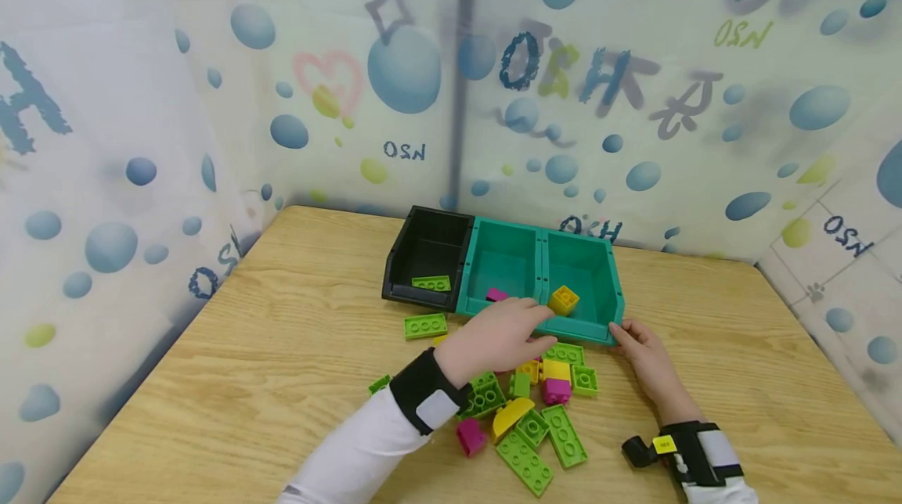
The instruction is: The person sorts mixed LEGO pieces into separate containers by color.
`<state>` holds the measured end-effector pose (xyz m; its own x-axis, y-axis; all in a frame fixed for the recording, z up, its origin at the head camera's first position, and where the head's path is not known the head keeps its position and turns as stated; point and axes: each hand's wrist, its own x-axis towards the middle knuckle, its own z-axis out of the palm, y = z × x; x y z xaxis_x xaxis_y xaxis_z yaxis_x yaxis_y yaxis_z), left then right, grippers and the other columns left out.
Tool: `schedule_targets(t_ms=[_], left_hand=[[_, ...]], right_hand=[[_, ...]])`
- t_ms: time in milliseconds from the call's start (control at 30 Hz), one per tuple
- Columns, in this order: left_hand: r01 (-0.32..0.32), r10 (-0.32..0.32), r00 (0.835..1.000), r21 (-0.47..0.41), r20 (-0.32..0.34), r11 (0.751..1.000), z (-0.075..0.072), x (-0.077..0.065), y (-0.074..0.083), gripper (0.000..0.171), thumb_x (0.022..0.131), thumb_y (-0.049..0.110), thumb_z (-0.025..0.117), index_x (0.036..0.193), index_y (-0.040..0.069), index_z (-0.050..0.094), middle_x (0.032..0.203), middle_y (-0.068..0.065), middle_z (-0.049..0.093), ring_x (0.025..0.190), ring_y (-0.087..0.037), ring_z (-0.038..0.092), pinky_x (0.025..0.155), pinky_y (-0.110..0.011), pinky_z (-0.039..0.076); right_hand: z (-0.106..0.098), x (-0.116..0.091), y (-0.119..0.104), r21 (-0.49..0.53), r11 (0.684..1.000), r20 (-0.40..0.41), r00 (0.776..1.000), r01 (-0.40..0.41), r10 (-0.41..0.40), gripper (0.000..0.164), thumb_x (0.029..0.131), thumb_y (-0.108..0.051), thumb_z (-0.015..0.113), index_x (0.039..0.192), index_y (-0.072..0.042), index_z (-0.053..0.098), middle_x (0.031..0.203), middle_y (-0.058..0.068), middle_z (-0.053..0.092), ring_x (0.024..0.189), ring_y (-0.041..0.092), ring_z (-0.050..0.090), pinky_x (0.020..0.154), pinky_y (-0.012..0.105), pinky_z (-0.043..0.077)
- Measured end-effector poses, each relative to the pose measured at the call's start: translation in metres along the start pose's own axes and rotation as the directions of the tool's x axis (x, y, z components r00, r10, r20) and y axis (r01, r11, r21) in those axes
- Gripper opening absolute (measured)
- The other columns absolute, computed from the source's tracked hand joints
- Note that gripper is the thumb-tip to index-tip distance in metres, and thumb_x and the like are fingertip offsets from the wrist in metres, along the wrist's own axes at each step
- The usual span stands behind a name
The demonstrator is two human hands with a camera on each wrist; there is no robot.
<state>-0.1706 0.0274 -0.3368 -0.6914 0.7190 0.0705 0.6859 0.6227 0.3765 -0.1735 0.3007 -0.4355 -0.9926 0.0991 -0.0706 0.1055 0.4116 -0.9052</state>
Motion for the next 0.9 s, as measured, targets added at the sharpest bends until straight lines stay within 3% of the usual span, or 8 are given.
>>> schedule_targets(t_ms=[433,700,900], left_hand=[[0.057,-0.058,0.998,-0.024,-0.036,0.998,0.011,-0.021,-0.016,0.039,0.096,0.033,0.055,0.126,0.009,0.058,0.126,-0.006,0.059,0.115,-0.019,0.056,0.097,-0.030,0.046],[0.084,-0.087,0.994,-0.036,-0.073,0.996,0.010,-0.033,-0.033,0.038,0.094,0.030,0.059,0.124,0.006,0.059,0.124,-0.009,0.060,0.113,-0.022,0.057,0.095,-0.034,0.047],[0.176,-0.181,0.981,-0.069,-0.074,0.982,0.005,-0.043,-0.051,0.041,0.094,0.033,0.059,0.124,0.006,0.059,0.126,-0.011,0.058,0.115,-0.028,0.055,0.097,-0.041,0.045]], right_hand=[[0.000,0.000,0.000,0.004,1.000,-0.001,1.000,-0.008,0.008,0.038,0.100,-0.037,0.046,0.106,0.000,0.053,0.098,-0.005,0.055,0.084,-0.002,0.052,0.076,0.018,0.046],[0.001,-0.001,-0.001,0.043,0.999,-0.010,1.000,0.015,-0.015,0.029,0.100,-0.034,0.046,0.098,-0.007,0.055,0.099,0.001,0.055,0.085,-0.002,0.051,0.075,0.017,0.047],[0.001,-0.001,-0.002,0.053,0.998,-0.005,1.000,0.021,-0.021,0.030,0.100,-0.033,0.046,0.099,-0.004,0.054,0.096,-0.001,0.054,0.084,-0.001,0.051,0.075,0.017,0.047]])
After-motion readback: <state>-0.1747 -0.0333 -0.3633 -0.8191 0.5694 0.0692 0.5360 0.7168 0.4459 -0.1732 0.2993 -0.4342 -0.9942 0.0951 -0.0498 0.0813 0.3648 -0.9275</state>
